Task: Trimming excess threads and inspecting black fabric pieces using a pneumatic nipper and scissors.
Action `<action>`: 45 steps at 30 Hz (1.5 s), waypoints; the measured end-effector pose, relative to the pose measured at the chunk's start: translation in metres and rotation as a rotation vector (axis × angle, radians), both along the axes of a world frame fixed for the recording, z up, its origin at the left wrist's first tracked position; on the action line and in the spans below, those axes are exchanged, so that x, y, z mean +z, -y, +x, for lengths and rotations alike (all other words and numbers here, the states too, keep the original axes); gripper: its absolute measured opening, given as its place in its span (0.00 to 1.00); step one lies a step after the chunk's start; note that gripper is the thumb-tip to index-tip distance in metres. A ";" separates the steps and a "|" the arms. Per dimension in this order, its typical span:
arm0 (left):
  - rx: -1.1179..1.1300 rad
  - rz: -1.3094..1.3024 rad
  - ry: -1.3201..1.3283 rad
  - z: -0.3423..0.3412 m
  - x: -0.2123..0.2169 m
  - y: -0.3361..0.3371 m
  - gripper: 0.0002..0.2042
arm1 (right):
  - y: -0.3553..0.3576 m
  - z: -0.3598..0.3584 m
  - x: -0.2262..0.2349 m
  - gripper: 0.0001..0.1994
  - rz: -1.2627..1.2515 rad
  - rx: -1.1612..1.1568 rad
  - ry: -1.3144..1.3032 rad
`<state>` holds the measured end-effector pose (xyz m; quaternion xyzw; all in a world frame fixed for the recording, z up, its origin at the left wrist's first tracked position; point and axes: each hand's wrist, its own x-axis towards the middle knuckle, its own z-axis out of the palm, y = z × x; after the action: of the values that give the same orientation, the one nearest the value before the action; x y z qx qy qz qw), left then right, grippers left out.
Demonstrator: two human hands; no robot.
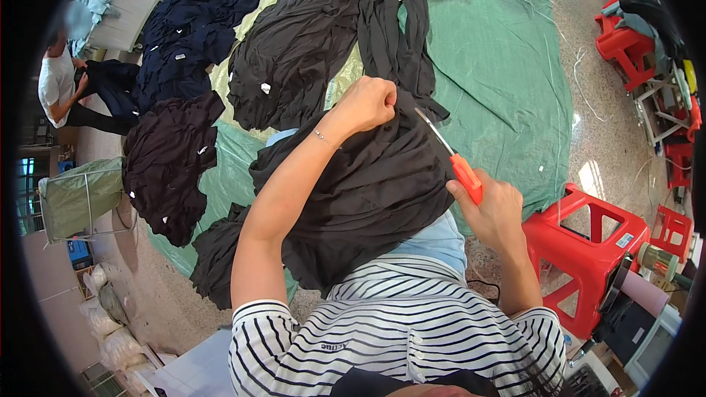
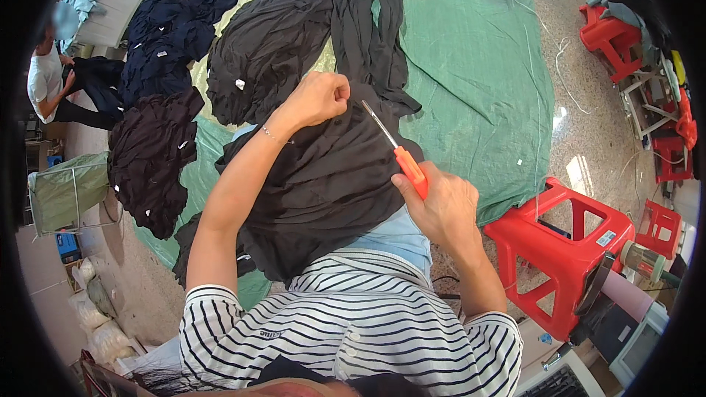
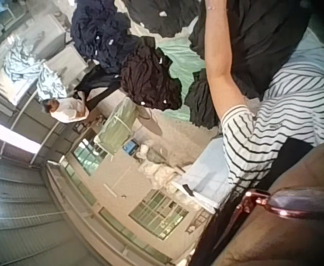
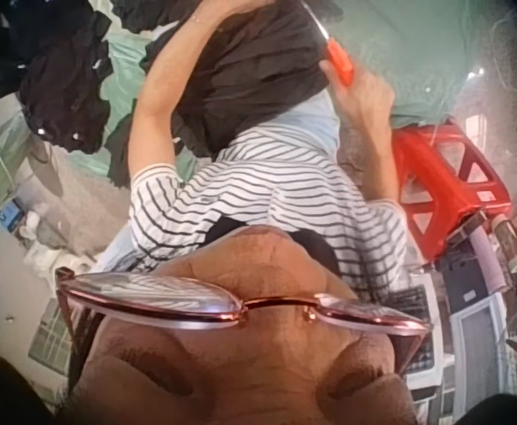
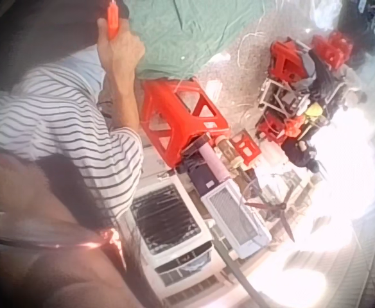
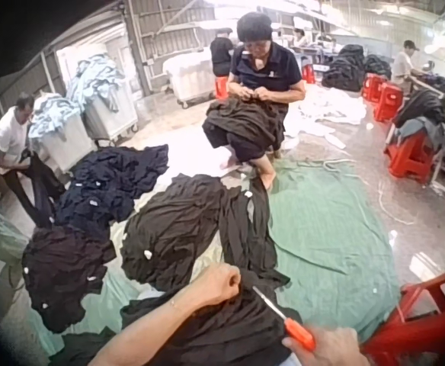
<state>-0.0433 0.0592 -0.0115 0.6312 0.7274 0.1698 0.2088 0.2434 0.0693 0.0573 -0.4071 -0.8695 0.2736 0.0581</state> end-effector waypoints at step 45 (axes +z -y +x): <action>0.023 -0.387 -0.284 0.066 0.020 -0.019 0.57 | 0.001 0.028 -0.015 0.27 -0.132 -0.442 -0.288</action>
<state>0.0223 0.0780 0.0082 0.5886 0.7757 -0.0607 0.2195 0.2715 0.0681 0.0426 -0.5469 -0.7225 0.3655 0.2130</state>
